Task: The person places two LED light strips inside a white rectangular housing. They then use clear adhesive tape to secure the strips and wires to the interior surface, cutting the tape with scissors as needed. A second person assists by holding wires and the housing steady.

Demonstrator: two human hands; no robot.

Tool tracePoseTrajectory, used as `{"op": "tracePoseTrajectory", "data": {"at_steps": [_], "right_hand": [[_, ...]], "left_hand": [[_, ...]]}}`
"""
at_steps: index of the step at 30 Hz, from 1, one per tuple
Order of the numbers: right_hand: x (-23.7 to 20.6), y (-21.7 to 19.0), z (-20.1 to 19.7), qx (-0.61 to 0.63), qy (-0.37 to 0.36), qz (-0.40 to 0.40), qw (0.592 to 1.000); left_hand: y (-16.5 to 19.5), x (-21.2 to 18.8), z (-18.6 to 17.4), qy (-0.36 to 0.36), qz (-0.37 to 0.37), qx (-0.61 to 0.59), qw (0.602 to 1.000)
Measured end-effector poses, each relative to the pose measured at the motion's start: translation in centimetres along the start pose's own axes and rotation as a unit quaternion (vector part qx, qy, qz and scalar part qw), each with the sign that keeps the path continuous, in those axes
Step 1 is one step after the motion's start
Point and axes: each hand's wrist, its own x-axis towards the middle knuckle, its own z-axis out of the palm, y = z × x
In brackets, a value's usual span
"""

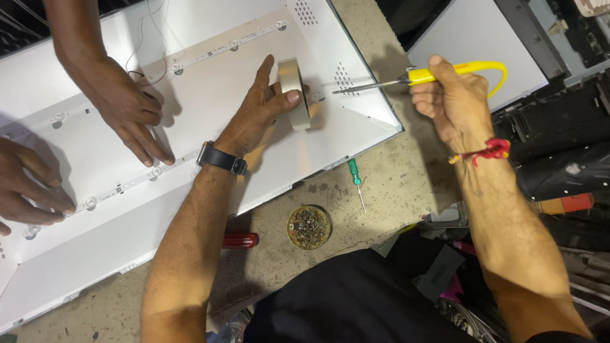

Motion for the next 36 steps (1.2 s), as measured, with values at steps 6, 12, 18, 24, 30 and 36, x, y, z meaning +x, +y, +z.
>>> {"op": "tracePoseTrajectory", "data": {"at_steps": [6,12,18,24,30,36], "right_hand": [[1.7,1.6,4.2,-0.086,-0.054,0.054,0.993],[2.2,2.6,4.6,-0.103,-0.115,0.079,0.985],[1.5,1.6,1.8,-0.038,-0.069,0.102,0.992],[-3.3,1.8,-7.7,0.09,0.035,0.054,0.994],[-15.1,5.0,-21.2,0.304,0.153,-0.041,0.939],[-23.4,12.0,-26.8,0.293,0.292,0.0,0.91]], "left_hand": [[-0.4,0.4,-0.5,-0.011,0.011,0.028,0.999],[0.3,0.5,-0.1,-0.008,-0.001,0.026,1.0],[0.8,0.9,-0.2,-0.012,-0.006,-0.085,0.996],[0.9,0.3,-0.2,-0.044,0.04,-0.135,0.989],[0.0,-1.6,0.8,-0.102,0.055,-0.159,0.981],[-0.6,-2.9,4.5,-0.129,0.029,-0.129,0.983]]}}
